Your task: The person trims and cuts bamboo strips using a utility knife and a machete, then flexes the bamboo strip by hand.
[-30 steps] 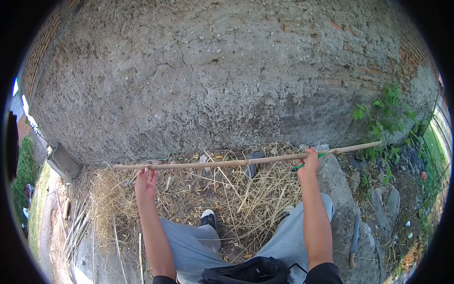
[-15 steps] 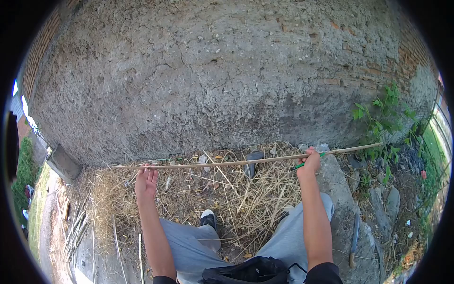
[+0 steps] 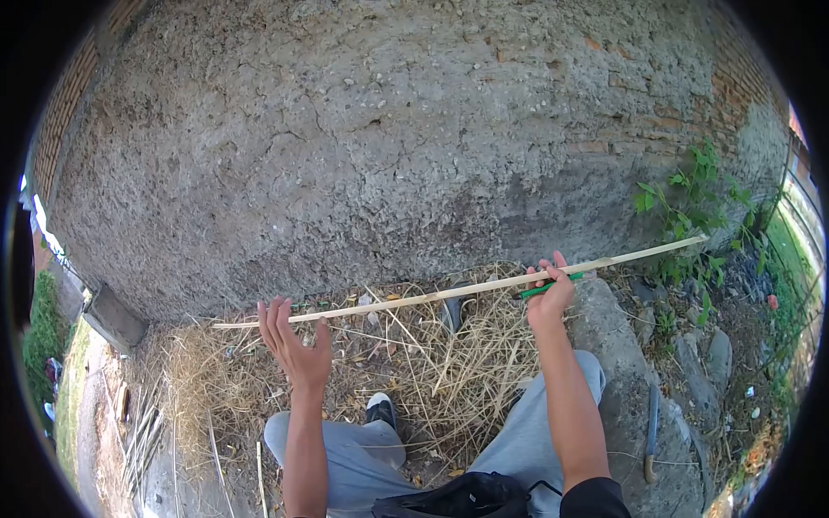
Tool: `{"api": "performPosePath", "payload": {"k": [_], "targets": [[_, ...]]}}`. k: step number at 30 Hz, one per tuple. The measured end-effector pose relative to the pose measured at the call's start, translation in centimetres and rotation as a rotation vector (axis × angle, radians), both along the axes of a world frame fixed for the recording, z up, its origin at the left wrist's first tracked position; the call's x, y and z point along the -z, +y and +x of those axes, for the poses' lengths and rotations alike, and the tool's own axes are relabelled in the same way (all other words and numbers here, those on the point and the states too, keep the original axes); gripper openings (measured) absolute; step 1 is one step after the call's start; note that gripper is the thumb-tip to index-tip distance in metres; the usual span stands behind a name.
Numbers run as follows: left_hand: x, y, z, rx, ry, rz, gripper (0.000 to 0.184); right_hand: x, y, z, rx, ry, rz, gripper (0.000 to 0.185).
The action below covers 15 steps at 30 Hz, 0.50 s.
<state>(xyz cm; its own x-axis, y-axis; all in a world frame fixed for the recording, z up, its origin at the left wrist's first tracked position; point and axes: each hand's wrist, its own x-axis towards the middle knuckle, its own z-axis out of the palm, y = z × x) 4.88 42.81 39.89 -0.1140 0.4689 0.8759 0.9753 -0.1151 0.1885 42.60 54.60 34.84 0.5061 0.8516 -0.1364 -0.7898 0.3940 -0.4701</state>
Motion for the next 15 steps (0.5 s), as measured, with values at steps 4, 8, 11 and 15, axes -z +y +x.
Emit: {"api": "performPosePath", "payload": {"k": [4,8,11,15], "targets": [[1.3,1.2,3.4,0.272,0.139,-0.208,0.061,-0.3,-0.1,-0.8,-0.038,-0.056,0.088,0.055],[2.3,2.3,4.7,0.347,0.170,-0.312,0.063,-0.6,-0.1,-2.2,-0.103,-0.130,0.211,0.055],[2.6,2.8,5.2,0.387,0.109,-0.423,0.054,-0.5,-0.1,-3.1,-0.144,-0.115,0.238,0.051],[3.3,3.5,4.9,0.484,0.094,-0.521,0.039,-0.7,0.0,-3.8,-0.161,-0.178,0.243,0.047]]}}
